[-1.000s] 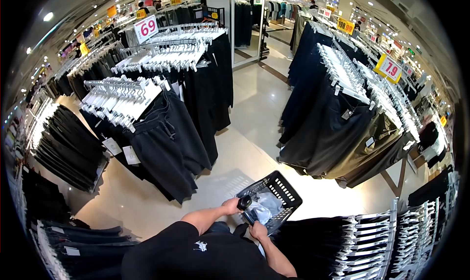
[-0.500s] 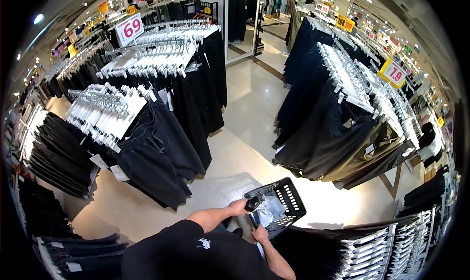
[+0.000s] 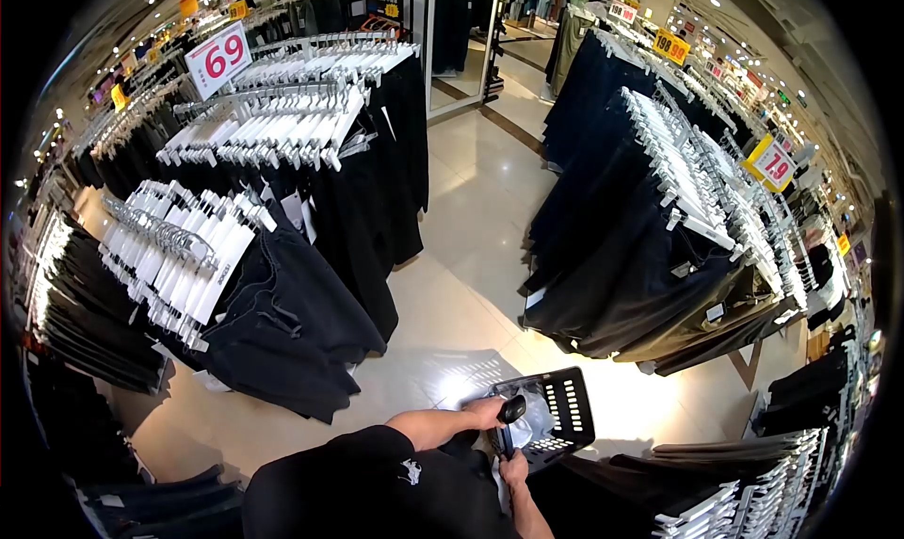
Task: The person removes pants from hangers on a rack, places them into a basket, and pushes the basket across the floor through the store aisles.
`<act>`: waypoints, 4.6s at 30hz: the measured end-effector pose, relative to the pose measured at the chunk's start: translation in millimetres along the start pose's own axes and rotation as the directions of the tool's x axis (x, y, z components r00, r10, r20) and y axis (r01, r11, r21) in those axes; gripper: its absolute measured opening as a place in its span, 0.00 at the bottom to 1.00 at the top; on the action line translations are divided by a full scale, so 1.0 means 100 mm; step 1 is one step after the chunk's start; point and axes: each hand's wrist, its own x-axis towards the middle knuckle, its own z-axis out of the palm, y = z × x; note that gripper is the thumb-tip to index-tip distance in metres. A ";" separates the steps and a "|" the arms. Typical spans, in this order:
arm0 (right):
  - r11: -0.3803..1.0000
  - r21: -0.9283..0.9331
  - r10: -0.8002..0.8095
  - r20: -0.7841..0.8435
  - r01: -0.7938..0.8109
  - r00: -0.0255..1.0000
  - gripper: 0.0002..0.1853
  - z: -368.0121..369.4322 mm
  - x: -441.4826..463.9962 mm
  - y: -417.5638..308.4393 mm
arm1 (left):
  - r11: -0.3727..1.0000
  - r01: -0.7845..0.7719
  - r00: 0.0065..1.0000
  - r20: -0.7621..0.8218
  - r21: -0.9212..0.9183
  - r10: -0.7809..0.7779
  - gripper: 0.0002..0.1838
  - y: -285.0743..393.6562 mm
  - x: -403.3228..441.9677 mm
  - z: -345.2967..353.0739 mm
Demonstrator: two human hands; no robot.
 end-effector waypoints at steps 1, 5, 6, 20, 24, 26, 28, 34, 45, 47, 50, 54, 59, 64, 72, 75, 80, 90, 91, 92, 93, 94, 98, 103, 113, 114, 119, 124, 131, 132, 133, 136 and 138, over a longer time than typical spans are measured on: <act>1.000 0.009 -0.013 -0.007 0.014 1.000 0.22 -0.03 0.02 0.02 | 1.000 0.001 1.000 0.004 0.000 -0.001 0.30 0.02 0.04 0.01; 0.999 0.037 -0.010 -0.023 0.011 1.000 0.22 -0.11 0.19 0.07 | 0.999 -0.044 0.999 -0.002 -0.021 0.044 0.30 -0.11 0.43 0.17; 0.998 0.061 -0.023 -0.036 0.025 0.999 0.22 -0.12 0.23 0.10 | 0.998 -0.045 0.999 0.021 -0.036 0.046 0.30 -0.06 0.49 0.15; 0.976 0.209 0.076 -0.035 -0.067 0.997 0.22 -0.54 0.72 0.38 | 0.993 -0.073 0.986 0.154 0.088 0.058 0.32 0.60 1.20 -0.01; 0.972 0.228 0.070 -0.067 -0.053 0.995 0.23 -0.54 0.87 0.62 | 0.987 -0.152 0.974 0.178 0.054 0.140 0.31 0.56 1.48 0.16; 0.969 0.238 0.088 -0.072 -0.068 0.994 0.24 -0.65 0.91 0.61 | 0.976 -0.208 0.966 0.166 0.056 0.197 0.30 0.41 1.72 0.35; 0.961 0.262 0.111 -0.076 -0.088 0.991 0.23 -0.71 0.98 0.63 | 0.971 -0.232 0.957 0.195 0.063 0.216 0.30 0.48 1.83 0.33; 0.906 0.380 0.213 -0.026 -0.188 0.977 0.19 -0.85 1.26 0.75 | 0.986 -0.123 0.962 0.258 0.115 0.090 0.29 0.92 2.07 0.06; 0.838 0.471 0.366 -0.108 -0.277 0.924 0.13 -1.16 1.57 0.77 | 0.947 -0.316 0.904 0.319 0.050 0.284 0.30 1.19 2.81 0.10; 0.826 0.427 0.428 -0.048 -0.369 0.903 0.11 -1.32 1.63 0.73 | 0.949 -0.313 0.908 0.307 0.043 0.286 0.30 1.38 2.85 0.05; 0.842 0.412 0.411 -0.073 -0.348 0.909 0.12 -1.58 1.69 0.72 | 0.931 -0.352 0.893 0.334 0.100 0.301 0.31 1.52 3.02 0.08; 0.842 0.485 0.348 -0.149 -0.238 0.926 0.13 -1.49 1.95 1.12 | 0.927 -0.343 0.893 0.359 0.150 0.272 0.31 1.81 3.26 0.15; 0.857 0.462 0.317 -0.127 -0.227 0.940 0.11 -1.78 2.16 1.40 | 0.886 -0.419 0.862 0.393 0.199 0.319 0.32 1.99 3.65 0.37; 0.857 0.495 0.231 -0.119 -0.144 0.966 0.11 -2.11 2.23 1.68 | 0.871 -0.455 0.842 0.408 0.188 0.352 0.33 2.12 3.98 0.61; 0.896 0.402 0.248 -0.102 -0.188 0.963 0.24 -2.59 2.36 2.18 | 0.851 -0.456 0.850 0.412 0.262 0.328 0.33 2.59 4.29 0.90; 0.907 0.267 0.365 -0.116 -0.325 0.924 0.21 -2.73 2.46 2.29 | 0.868 -0.405 0.869 0.416 0.289 0.267 0.31 2.78 4.47 1.02; 0.756 0.176 0.600 -0.572 -0.630 0.560 0.14 -2.93 2.50 1.82 | 0.873 -0.401 0.861 0.441 0.278 0.255 0.29 3.03 4.78 1.11; 0.697 0.336 0.668 -0.625 -0.633 0.404 0.36 -3.24 2.68 1.26 | 0.882 -0.433 0.854 0.398 0.187 0.335 0.29 3.33 5.23 1.25; 0.687 0.324 0.674 -0.618 -0.650 0.404 0.36 -3.27 2.73 1.32 | 0.888 -0.422 0.858 0.397 0.184 0.325 0.29 3.39 5.27 1.26; 0.677 0.312 0.681 -0.610 -0.667 0.405 0.36 -3.28 2.78 1.38 | 0.894 -0.410 0.862 0.397 0.183 0.315 0.29 3.45 5.31 1.27; 0.666 0.301 0.688 -0.601 -0.682 0.406 0.36 -3.32 2.82 1.44 | 0.899 -0.398 0.866 0.396 0.182 0.303 0.29 3.48 5.35 1.31; 0.663 0.292 0.687 -0.604 -0.690 0.404 0.35 -3.36 2.86 1.50 | 0.897 -0.396 0.875 0.376 0.194 0.305 0.28 3.53 5.40 1.35; 0.662 0.226 0.669 -0.608 -0.715 0.427 0.35 -3.54 2.94 1.79 | 0.924 -0.343 0.879 0.404 0.170 0.252 0.27 3.75 5.62 1.52; 0.731 0.206 0.600 -0.649 -0.651 0.468 0.38 -3.82 3.03 2.17 | 0.932 -0.321 0.868 0.447 0.172 0.216 0.26 4.01 5.95 1.74; 0.904 0.172 0.386 -0.722 -0.391 0.575 0.40 -4.29 2.96 2.94 | 0.876 -0.359 0.889 0.404 0.323 0.215 0.30 4.52 6.56 2.20; 0.886 0.165 0.416 -0.696 -0.434 0.585 0.38 -4.39 2.95 2.97 | 0.877 -0.344 0.897 0.393 0.337 0.202 0.29 4.55 6.60 2.26; 0.828 0.196 0.536 -0.555 -0.526 0.636 0.34 -4.90 2.86 3.02 | 0.848 -0.322 0.914 0.372 0.421 0.162 0.26 5.10 6.55 2.32; 0.872 0.162 0.450 -0.637 -0.462 0.626 0.37 -4.82 3.16 3.61 | 0.852 -0.362 0.885 0.426 0.378 0.187 0.26 5.34 6.92 2.59; 0.869 0.117 0.456 -0.570 -0.481 0.684 0.37 -5.32 3.31 4.17 | 0.848 -0.389 0.884 0.405 0.361 0.233 0.29 5.77 7.36 3.05; 0.857 0.057 0.444 -0.586 -0.512 0.678 0.37 -5.37 3.34 4.24 | 0.850 -0.395 0.876 0.422 0.349 0.234 0.29 5.84 7.41 3.10; 0.841 -0.004 0.429 -0.605 -0.541 0.671 0.37 -5.40 3.41 4.35 | 0.852 -0.402 0.868 0.436 0.336 0.238 0.30 5.92 7.48 3.16; 0.819 -0.062 0.437 -0.576 -0.570 0.691 0.50 -5.47 3.59 4.70 | 0.819 -0.377 0.892 0.407 0.432 0.196 0.30 6.20 7.59 3.33; 0.819 -0.044 0.453 -0.562 -0.572 0.692 0.55 -5.60 3.61 4.83 | 0.814 -0.383 0.887 0.418 0.436 0.193 0.32 6.33 7.67 3.40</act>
